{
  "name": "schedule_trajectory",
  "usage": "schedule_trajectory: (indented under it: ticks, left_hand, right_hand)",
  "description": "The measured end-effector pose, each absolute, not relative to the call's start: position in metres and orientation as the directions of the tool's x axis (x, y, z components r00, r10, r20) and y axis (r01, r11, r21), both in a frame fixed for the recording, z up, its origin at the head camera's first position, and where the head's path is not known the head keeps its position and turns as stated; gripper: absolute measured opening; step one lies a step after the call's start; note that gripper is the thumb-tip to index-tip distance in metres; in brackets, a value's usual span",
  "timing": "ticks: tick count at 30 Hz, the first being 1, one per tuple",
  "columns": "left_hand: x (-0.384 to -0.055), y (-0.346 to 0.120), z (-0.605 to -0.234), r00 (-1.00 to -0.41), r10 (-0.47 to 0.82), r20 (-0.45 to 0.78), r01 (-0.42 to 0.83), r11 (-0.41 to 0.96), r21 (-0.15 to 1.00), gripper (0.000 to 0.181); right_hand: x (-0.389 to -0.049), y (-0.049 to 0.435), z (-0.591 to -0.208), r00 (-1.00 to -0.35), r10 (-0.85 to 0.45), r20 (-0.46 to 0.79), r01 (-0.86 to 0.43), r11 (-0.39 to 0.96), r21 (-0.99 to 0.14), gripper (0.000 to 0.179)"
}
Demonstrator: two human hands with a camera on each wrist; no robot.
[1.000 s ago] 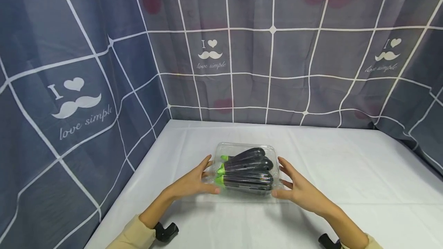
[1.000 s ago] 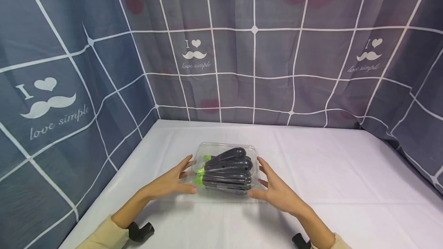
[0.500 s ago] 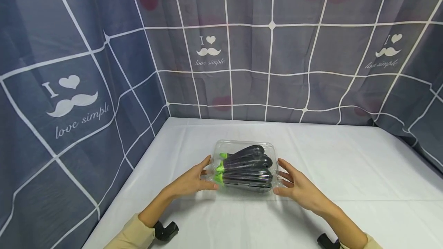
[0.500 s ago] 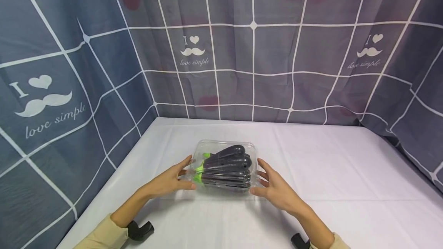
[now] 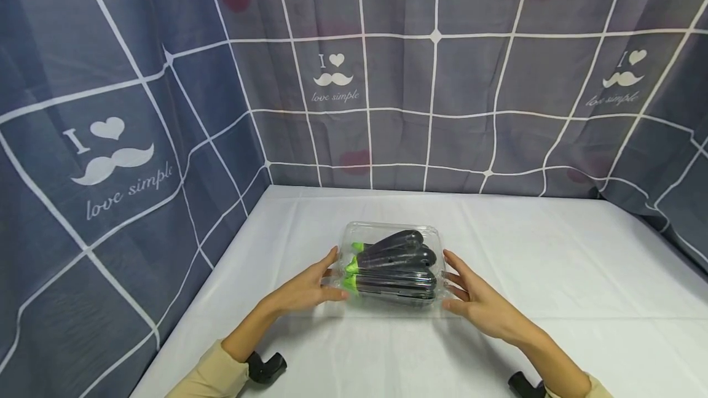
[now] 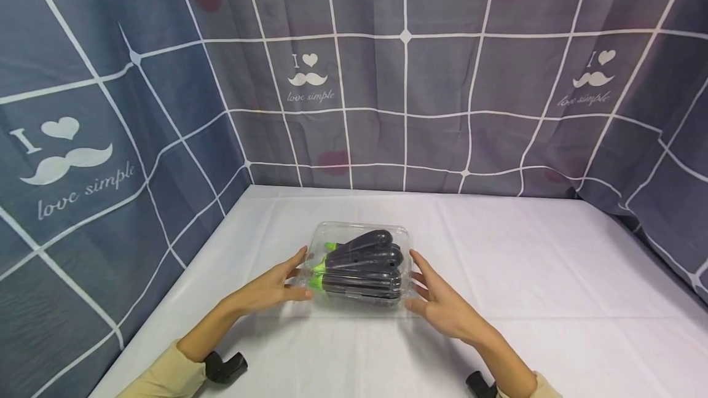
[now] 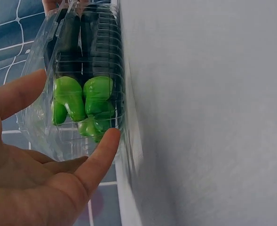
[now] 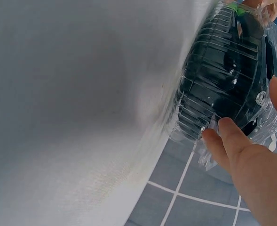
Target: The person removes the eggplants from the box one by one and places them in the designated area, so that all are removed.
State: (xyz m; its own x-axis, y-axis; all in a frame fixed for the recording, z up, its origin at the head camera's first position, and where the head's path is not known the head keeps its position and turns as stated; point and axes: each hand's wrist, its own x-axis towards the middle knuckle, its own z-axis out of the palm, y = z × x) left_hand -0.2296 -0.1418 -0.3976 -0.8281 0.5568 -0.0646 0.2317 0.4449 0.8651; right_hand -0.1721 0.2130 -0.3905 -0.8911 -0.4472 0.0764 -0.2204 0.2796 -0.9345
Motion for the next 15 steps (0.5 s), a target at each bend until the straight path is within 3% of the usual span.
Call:
schedule_trajectory:
  ticks: [15]
  left_hand:
    - [-0.2295,-0.1458,-0.3987,-0.794,0.603,-0.073,0.225,0.403,0.887,0.091]
  right_hand:
    - [-0.1721,0.2136,-0.3916,-0.905,-0.422,0.048,-0.185,0.29,-0.939,0.083]
